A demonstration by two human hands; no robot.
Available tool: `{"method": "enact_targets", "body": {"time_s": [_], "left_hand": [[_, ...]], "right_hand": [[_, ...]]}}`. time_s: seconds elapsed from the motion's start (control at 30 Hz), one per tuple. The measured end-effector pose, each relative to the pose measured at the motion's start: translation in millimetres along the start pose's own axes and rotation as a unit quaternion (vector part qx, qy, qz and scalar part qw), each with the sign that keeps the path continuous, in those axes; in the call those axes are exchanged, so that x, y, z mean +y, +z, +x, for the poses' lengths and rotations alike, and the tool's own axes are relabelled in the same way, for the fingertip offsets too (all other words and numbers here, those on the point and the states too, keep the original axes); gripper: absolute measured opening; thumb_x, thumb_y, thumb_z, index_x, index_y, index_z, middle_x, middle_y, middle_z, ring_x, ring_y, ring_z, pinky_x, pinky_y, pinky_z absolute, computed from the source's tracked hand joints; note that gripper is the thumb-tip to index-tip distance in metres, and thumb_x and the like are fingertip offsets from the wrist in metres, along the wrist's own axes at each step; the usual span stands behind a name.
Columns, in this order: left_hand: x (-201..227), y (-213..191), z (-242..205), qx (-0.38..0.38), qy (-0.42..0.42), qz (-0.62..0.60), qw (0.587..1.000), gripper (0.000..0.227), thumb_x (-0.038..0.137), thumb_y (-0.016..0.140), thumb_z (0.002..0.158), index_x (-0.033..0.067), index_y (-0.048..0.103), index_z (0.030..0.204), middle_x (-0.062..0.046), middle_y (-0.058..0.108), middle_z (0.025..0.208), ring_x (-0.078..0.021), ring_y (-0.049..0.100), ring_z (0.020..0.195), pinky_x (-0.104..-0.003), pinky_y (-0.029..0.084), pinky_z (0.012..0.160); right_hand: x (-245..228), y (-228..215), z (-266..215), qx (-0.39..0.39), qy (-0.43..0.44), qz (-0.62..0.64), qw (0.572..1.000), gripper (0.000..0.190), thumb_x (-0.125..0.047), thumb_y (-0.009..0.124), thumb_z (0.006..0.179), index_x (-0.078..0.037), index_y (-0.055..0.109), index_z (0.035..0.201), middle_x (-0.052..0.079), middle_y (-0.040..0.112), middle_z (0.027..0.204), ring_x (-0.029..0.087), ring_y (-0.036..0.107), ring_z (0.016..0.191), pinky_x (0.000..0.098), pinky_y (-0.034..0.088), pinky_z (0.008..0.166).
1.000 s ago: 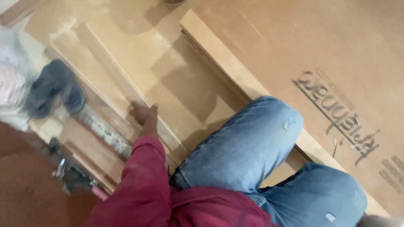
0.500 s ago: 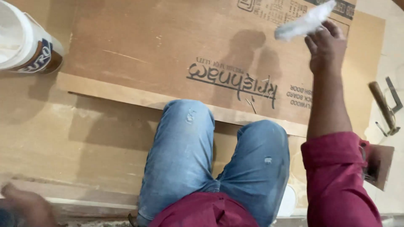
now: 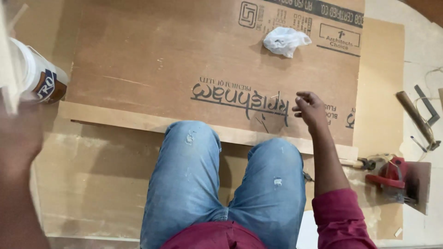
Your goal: Applying adhesive to wood strips and nailing them onto a plywood board as part of furniture construction.
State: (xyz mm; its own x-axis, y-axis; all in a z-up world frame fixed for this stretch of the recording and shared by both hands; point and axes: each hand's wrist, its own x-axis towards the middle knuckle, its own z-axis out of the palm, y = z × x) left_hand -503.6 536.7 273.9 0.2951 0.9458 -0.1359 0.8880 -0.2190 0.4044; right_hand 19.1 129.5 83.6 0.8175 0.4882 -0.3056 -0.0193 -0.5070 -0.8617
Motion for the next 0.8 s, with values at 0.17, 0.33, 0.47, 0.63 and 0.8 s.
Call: {"method": "enact_targets", "body": {"time_s": [0.17,0.33,0.47,0.63,0.8], "left_hand": [[92.5,124.8,56.6,0.063,0.166,0.133,0.975,0.079,0.052,0.068,0.102,0.0042,0.046,0.160,-0.034,0.059,0.123,-0.0471,0.057,0.110,-0.060,0.046,0.084],[178.8,237.6,132.8,0.054,0.289,0.189,0.937,0.077,0.061,0.069,0.086,0.0294,0.045,0.152,-0.019,0.056,0.133,-0.0371,0.049,0.124,-0.061,0.038,0.101],[239.8,274.9,186.3,-0.016,0.293,0.227,0.929,0.076,0.061,0.067,0.092,0.0361,0.042,0.159,-0.015,0.057,0.133,-0.0311,0.049,0.126,-0.051,0.037,0.102],[286.4,333.6,261.0,0.033,0.364,0.235,0.901,0.075,0.058,0.068,0.087,0.0342,0.045,0.154,-0.014,0.056,0.131,-0.0325,0.045,0.125,-0.056,0.032,0.104],[288.6,371.0,302.2,0.042,0.412,0.176,0.893,0.063,0.042,0.068,0.094,0.0267,0.051,0.153,-0.010,0.054,0.141,-0.0305,0.045,0.130,-0.055,0.033,0.107]], "right_hand": [[-18.9,24.8,-22.1,0.004,-0.015,-0.059,0.998,0.034,-0.021,0.063,0.099,-0.006,0.065,0.129,0.011,0.072,0.113,0.018,0.072,0.086,0.0323,0.059,0.068],[-56.5,42.7,-44.4,-0.034,-0.132,-0.230,0.964,0.036,-0.027,0.068,0.097,-0.008,0.066,0.128,0.012,0.071,0.116,0.021,0.074,0.085,0.0358,0.059,0.073],[-78.9,48.9,-25.8,-0.057,-0.164,-0.253,0.952,0.038,-0.028,0.068,0.095,-0.008,0.066,0.127,0.013,0.069,0.118,0.022,0.074,0.084,0.0373,0.061,0.074],[-109.9,74.3,37.6,-0.069,-0.206,-0.348,0.912,0.036,-0.027,0.071,0.093,-0.009,0.067,0.124,0.014,0.067,0.121,0.029,0.073,0.089,0.0421,0.059,0.078],[-140.8,110.1,143.4,-0.079,-0.293,-0.397,0.866,0.036,-0.025,0.071,0.094,-0.009,0.067,0.125,0.015,0.067,0.124,0.034,0.069,0.099,0.0454,0.057,0.083]]}}
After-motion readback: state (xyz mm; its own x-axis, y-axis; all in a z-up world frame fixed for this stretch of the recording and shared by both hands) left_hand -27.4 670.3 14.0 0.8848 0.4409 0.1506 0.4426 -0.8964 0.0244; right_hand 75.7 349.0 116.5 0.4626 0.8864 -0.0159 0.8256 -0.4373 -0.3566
